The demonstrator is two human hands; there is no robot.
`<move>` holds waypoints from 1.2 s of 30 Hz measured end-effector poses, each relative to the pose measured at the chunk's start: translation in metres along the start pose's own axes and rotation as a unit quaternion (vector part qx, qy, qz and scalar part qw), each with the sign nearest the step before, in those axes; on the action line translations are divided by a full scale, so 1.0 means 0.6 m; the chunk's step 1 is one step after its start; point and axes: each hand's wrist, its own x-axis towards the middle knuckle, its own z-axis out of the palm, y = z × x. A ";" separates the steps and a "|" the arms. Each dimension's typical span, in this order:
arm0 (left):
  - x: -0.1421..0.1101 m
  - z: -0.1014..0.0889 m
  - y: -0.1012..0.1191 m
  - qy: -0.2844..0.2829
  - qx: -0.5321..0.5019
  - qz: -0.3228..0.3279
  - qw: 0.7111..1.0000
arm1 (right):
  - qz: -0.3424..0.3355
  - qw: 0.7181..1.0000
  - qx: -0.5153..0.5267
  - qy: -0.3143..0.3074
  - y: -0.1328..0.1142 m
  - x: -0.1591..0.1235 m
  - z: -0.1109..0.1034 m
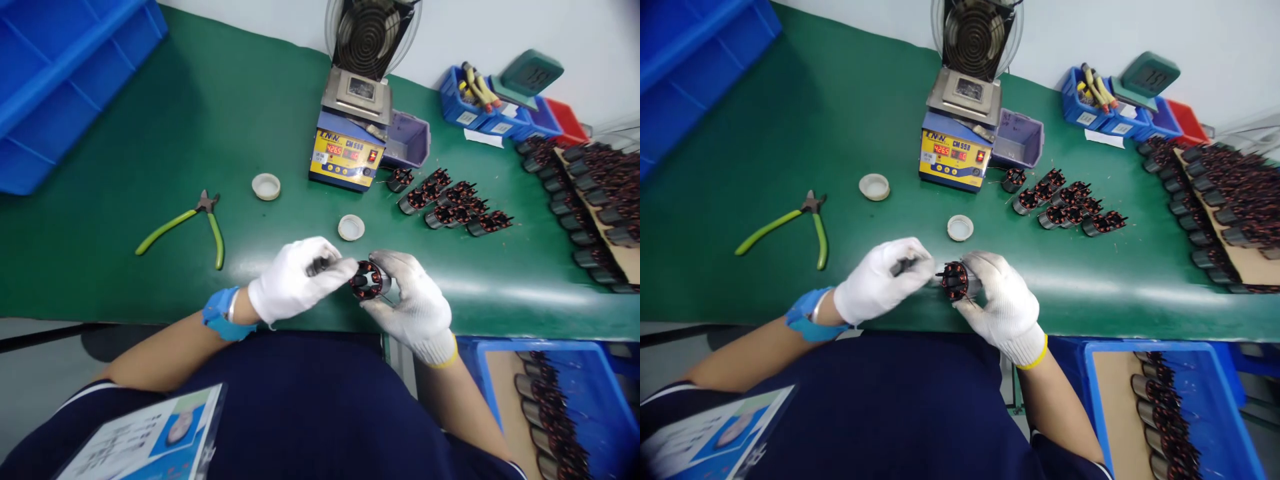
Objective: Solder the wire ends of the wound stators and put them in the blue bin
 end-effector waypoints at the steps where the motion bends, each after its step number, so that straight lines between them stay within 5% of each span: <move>1: -0.001 0.007 0.004 0.000 0.008 0.002 1.000 | 0.000 1.000 0.004 -0.011 -0.002 0.001 0.001; 4: 0.003 -0.003 0.005 0.088 -0.079 -0.015 0.993 | 0.022 0.999 0.021 -0.033 -0.007 0.000 -0.001; 7: 0.011 -0.037 -0.013 0.258 -0.189 0.002 0.948 | 0.058 0.998 0.019 -0.022 -0.006 -0.004 -0.006; 8: 0.013 -0.045 -0.019 0.265 -0.207 0.011 0.942 | 0.067 0.998 0.015 -0.014 -0.006 -0.004 -0.007; 9: 0.014 -0.048 -0.023 0.231 -0.211 0.011 0.950 | 0.074 0.997 0.012 -0.007 -0.006 -0.005 -0.008; 11: 0.012 -0.041 -0.020 0.062 -0.191 -0.026 0.979 | 0.079 0.997 0.007 0.002 -0.006 -0.005 -0.006; 13: 0.008 -0.021 -0.005 -0.092 -0.180 -0.105 0.974 | 0.074 0.997 0.006 0.002 -0.007 -0.005 -0.004; 18: 0.004 -0.017 0.031 -0.220 -0.242 -0.273 0.905 | 0.035 0.998 0.004 -0.047 -0.006 -0.011 -0.013; 20: 0.007 -0.041 0.028 -0.216 -0.279 -0.264 0.898 | 0.036 0.998 -0.001 -0.056 -0.004 -0.014 -0.021; 24: 0.016 -0.056 0.007 -0.043 -0.226 -0.182 0.956 | 0.039 0.997 -0.006 -0.064 -0.003 -0.015 -0.026; 27: 0.015 -0.020 0.002 -0.108 -0.124 -0.133 0.978 | -0.005 0.996 0.006 -0.087 -0.004 -0.008 -0.020; 30: 0.009 -0.002 0.004 -0.148 -0.148 -0.167 0.964 | -0.034 0.994 0.014 -0.107 -0.001 -0.005 -0.019; 34: 0.010 -0.049 0.003 -0.217 -0.237 -0.205 0.924 | -0.013 0.995 -0.005 -0.095 0.004 -0.010 -0.030; 36: 0.014 -0.068 0.000 -0.206 -0.218 -0.189 0.935 | -0.001 0.996 -0.009 -0.087 0.004 -0.013 -0.035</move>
